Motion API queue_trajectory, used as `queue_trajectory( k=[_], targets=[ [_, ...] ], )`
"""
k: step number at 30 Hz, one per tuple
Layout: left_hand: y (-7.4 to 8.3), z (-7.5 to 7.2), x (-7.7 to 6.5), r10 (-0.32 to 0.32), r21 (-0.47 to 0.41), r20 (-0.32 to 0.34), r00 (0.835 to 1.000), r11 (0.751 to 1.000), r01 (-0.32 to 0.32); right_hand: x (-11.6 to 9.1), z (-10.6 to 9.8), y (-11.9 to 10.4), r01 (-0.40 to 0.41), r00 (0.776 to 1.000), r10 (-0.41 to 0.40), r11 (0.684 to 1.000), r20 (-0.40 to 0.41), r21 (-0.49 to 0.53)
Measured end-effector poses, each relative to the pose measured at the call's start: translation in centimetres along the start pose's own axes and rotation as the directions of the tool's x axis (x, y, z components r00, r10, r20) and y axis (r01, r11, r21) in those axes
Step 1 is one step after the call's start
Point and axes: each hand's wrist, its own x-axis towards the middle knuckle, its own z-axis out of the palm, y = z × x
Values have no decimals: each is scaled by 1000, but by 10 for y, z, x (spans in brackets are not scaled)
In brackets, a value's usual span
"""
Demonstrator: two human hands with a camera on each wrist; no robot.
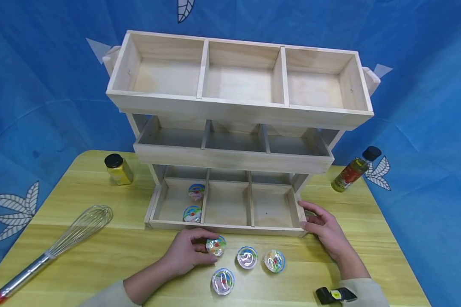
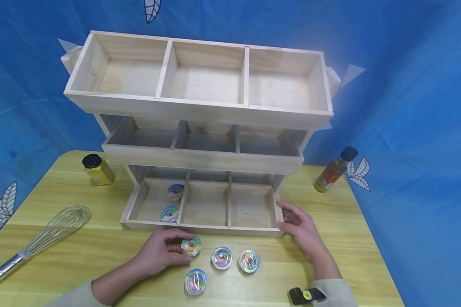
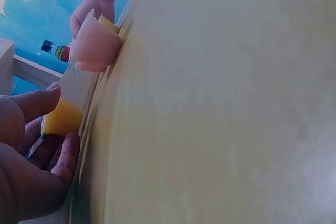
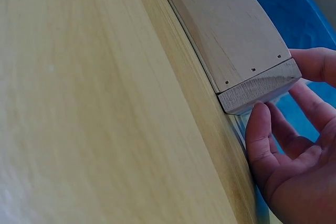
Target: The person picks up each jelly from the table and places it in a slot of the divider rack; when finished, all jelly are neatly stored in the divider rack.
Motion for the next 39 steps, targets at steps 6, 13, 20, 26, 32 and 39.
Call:
queue_trajectory(
  k=[6,13,20,26,32,39],
  targets=[
    [4,2,-2,21,-40,-2,1000,999,-21,0,0,0,-7,1000,7,1000,-4,3],
    [14,7,-4,31,-65,0,1000,997,-30,1,0,0,-6,1000,6,1000,-2,-2],
    [23,10,3,82,-61,16,997,995,-80,1,0,0,-2,1000,2,1000,0,-2],
    [31,11,12,145,-88,6,989,986,-144,0,1,-1,2,1000,-2,1000,2,9],
    [39,11,23,183,-87,-12,983,979,-183,1,0,-1,-4,1000,4,1000,1,1],
    [47,12,43,143,-50,-48,989,988,-145,1,0,-1,-7,1000,7,1000,2,2]
  ],
)
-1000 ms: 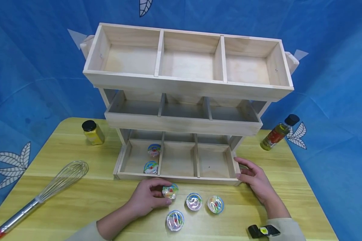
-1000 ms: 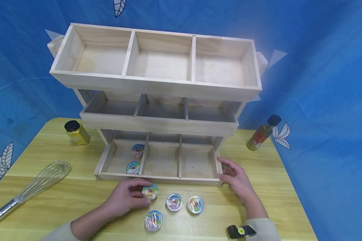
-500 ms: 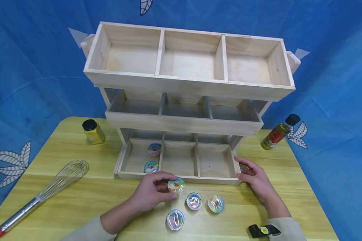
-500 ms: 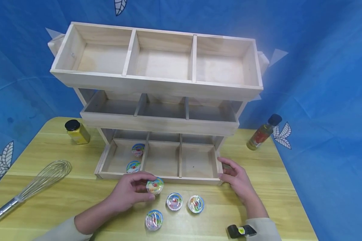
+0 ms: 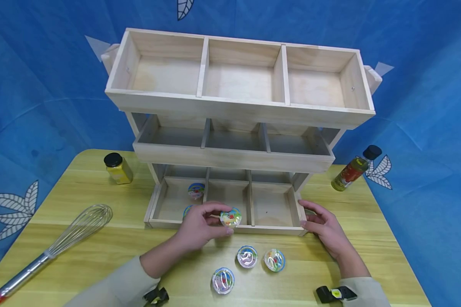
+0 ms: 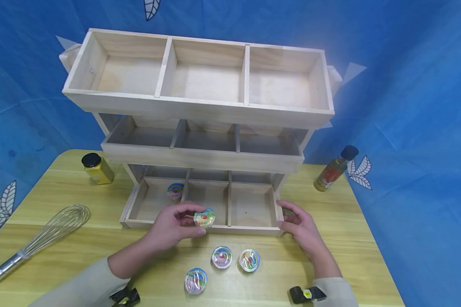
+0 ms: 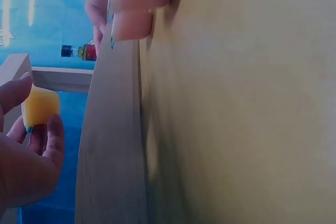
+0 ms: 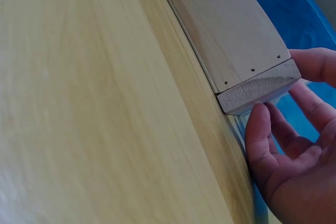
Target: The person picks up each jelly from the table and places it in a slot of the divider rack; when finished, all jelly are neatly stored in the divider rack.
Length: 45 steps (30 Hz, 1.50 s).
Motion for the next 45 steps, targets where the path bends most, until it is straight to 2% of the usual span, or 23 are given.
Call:
queue_trajectory(
  k=[9,16,21,24,29,35,45],
  targets=[
    [-4,5,33,-6,20,-39,999,1000,7,2,0,3,-3,1000,3,1000,4,-12],
    [-13,8,54,-30,93,-133,991,995,43,1,2,4,-11,1000,11,1000,2,-16],
    [-24,12,69,-17,172,-167,986,984,46,1,2,5,-23,1000,23,1000,-5,-12],
    [-29,14,76,-20,186,-189,982,981,56,0,3,4,-28,1000,28,1000,-8,-2],
    [-33,16,83,-42,221,-228,973,971,94,0,3,3,-33,999,33,999,-9,8],
    [-35,16,88,-62,306,-239,969,942,136,-1,2,0,-25,1000,25,1000,-16,7],
    [-38,17,91,-85,342,-259,962,923,174,0,2,0,-16,1000,16,1000,-13,4]
  ],
)
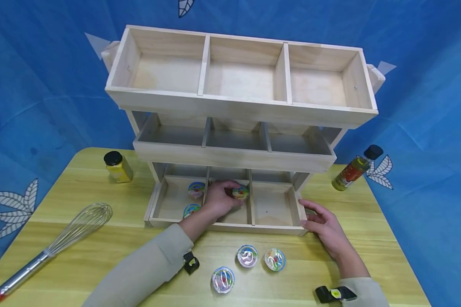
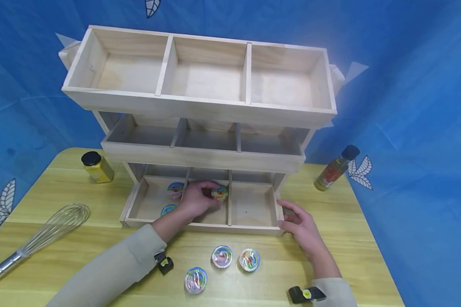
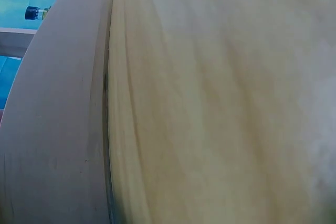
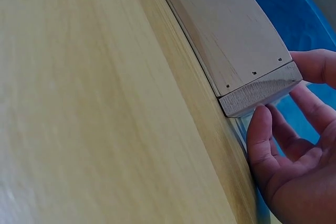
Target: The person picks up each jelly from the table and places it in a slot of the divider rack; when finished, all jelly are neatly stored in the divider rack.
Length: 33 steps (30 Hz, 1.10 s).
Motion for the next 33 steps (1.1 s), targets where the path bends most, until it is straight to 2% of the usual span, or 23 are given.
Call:
queue_trajectory(
  k=[12,27,33],
  targets=[
    [0,0,1,-34,43,-6,999,999,34,0,0,1,19,1000,-19,1000,-3,4],
    [3,1,0,7,87,-39,999,996,-3,-1,0,1,29,1000,-29,1000,-9,11],
    [4,-1,-4,10,61,-64,998,998,-6,-1,1,1,20,1000,-20,1000,-4,12]
  ],
)
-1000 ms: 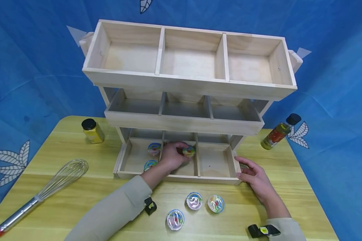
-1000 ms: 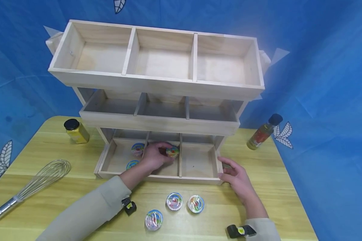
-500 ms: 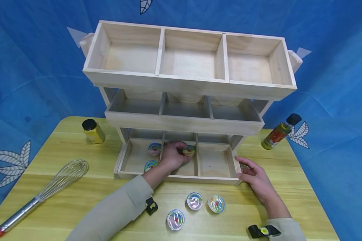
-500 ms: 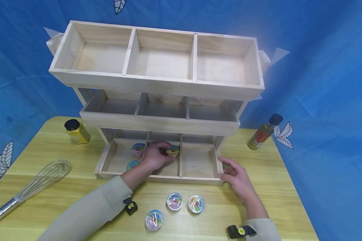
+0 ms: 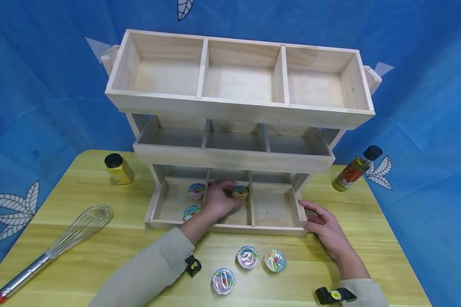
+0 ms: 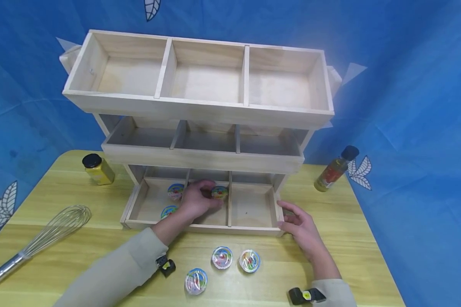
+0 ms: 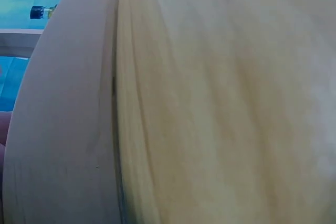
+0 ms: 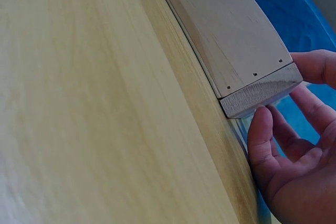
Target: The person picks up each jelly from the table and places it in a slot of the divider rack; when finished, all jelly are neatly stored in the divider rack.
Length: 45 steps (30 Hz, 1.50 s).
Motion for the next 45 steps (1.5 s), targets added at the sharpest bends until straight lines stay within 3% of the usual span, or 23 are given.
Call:
queue_trajectory(
  k=[10,17,21,28,33,35,37,41,45],
  targets=[
    [13,-12,-20,67,-32,-8,998,997,-68,0,0,-1,2,1000,-2,1000,3,3],
    [27,-24,-49,154,-159,30,988,976,-147,0,0,0,2,1000,-2,1000,2,-1],
    [29,-32,-68,205,-181,59,977,965,-192,-1,0,-1,-6,1000,6,1000,0,-6],
    [23,-44,-96,182,-146,121,976,976,-164,-2,0,-1,-15,1000,15,1000,-6,-13],
    [12,-52,-108,136,-170,216,967,980,-100,-1,0,-1,-18,1000,18,1000,-8,-14],
    [6,-56,-113,119,-176,272,955,982,-72,-1,0,-1,-19,1000,19,1000,-8,-15],
    [1,-59,-117,112,-185,343,933,981,-50,-1,-1,-1,-22,1000,22,1000,-7,-15],
    [-8,-64,-125,107,-200,486,867,980,-8,-1,-1,0,-24,1000,24,1000,-8,-8],
    [-15,-67,-130,94,-209,589,802,977,40,0,0,0,-20,1000,20,1000,-7,-1]
  ],
)
